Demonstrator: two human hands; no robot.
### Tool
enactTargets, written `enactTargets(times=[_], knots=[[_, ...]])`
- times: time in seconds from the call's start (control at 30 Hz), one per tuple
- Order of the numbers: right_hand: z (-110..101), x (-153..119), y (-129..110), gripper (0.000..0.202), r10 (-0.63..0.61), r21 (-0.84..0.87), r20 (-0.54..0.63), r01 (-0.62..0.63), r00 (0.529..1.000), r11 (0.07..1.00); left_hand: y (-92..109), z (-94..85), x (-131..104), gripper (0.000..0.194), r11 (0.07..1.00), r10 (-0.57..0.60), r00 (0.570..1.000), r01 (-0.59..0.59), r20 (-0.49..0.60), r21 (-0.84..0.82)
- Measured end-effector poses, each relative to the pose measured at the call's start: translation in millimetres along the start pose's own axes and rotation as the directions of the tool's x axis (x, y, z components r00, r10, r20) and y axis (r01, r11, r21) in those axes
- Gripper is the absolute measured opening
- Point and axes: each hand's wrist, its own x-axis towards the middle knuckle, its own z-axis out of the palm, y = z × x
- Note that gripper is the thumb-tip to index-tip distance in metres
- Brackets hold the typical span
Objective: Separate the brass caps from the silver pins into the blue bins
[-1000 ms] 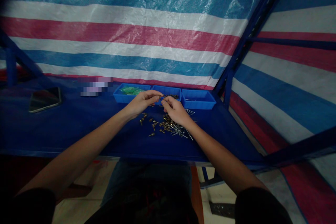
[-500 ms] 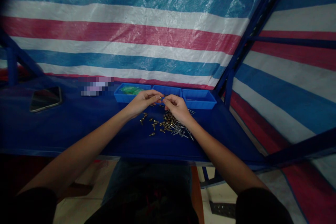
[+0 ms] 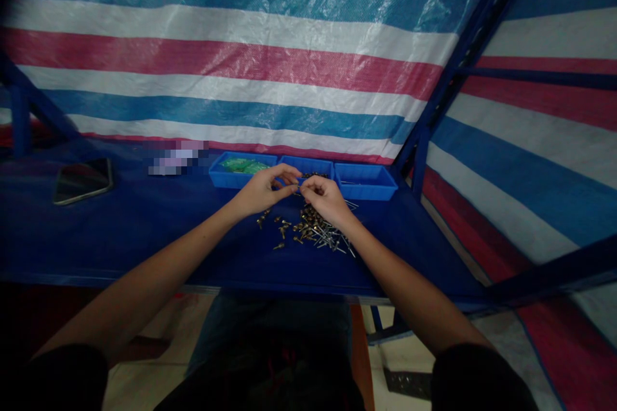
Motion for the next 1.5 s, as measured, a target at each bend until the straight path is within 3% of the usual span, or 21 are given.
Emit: enactTargets(times=[0.13, 0.23, 0.33, 0.47, 0.73, 1.0, 1.17, 1.27, 1.33, 1.4, 1.5], knots=[[-0.5, -2.3, -2.3, 0.022, -0.075, -0.109, -0.065, 0.067, 0.995, 0.992, -2.9, -2.6, 1.8, 0.026, 0.996, -0.077, 0.997, 0.077, 0.005, 0.051], [0.1, -4.5, -4.6, 0.020, -0.137, -0.208, -0.088, 0.116, 0.987, 0.971, -7.8, -4.1, 2.8, 0.036, 0.987, -0.156, 0.985, 0.152, 0.076, 0.048], [0.4, -5.3, -6.3, 0.018, -0.167, -0.244, -0.089, 0.141, 0.982, 0.959, -10.3, -3.9, 2.8, 0.031, 0.986, -0.165, 0.977, 0.165, 0.135, 0.011], [-0.9, -5.5, -7.4, 0.015, -0.195, -0.267, -0.093, 0.164, 0.976, 0.950, -8.8, -3.0, 2.9, 0.028, 0.989, -0.145, 0.980, 0.149, 0.135, -0.020], [-1.1, -7.3, -10.6, 0.018, -0.190, -0.265, -0.086, 0.161, 0.978, 0.951, -2.0, -2.1, 1.1, 0.018, 0.997, -0.065, 0.998, 0.064, 0.006, 0.050], [0.4, -5.5, -7.6, 0.021, -0.164, -0.258, -0.096, 0.135, 0.982, 0.957, -1.8, 0.1, -3.4, 0.015, 0.949, 0.163, 0.986, -0.148, -0.030, 0.279], [-3.3, -0.5, -13.8, 0.018, -0.300, -0.391, -0.167, 0.217, 0.939, 0.894, -9.1, 2.2, -3.0, 0.027, 0.950, 0.127, 0.991, -0.110, -0.039, 0.291], [-11.9, 10.5, -21.6, 0.020, -0.460, -0.542, -0.269, 0.262, 0.846, 0.799, -13.7, 5.5, -2.7, 0.019, 0.942, 0.123, 0.992, -0.124, 0.024, 0.312], [-20.5, 19.8, -22.0, 0.024, -0.513, -0.627, -0.313, 0.232, 0.799, 0.744, -15.6, 8.5, -3.3, 0.015, 0.925, 0.132, 0.983, -0.169, 0.130, 0.341], [-29.6, 26.9, -17.2, 0.024, -0.494, -0.685, -0.299, 0.177, 0.816, 0.707, -16.4, 11.2, -4.6, 0.017, 0.905, 0.139, 0.958, -0.226, 0.251, 0.360], [-38.3, 25.9, -7.5, 0.026, -0.399, -0.716, -0.236, 0.119, 0.886, 0.688, -16.3, 13.1, -6.7, 0.021, 0.888, 0.116, 0.925, -0.260, 0.362, 0.379]])
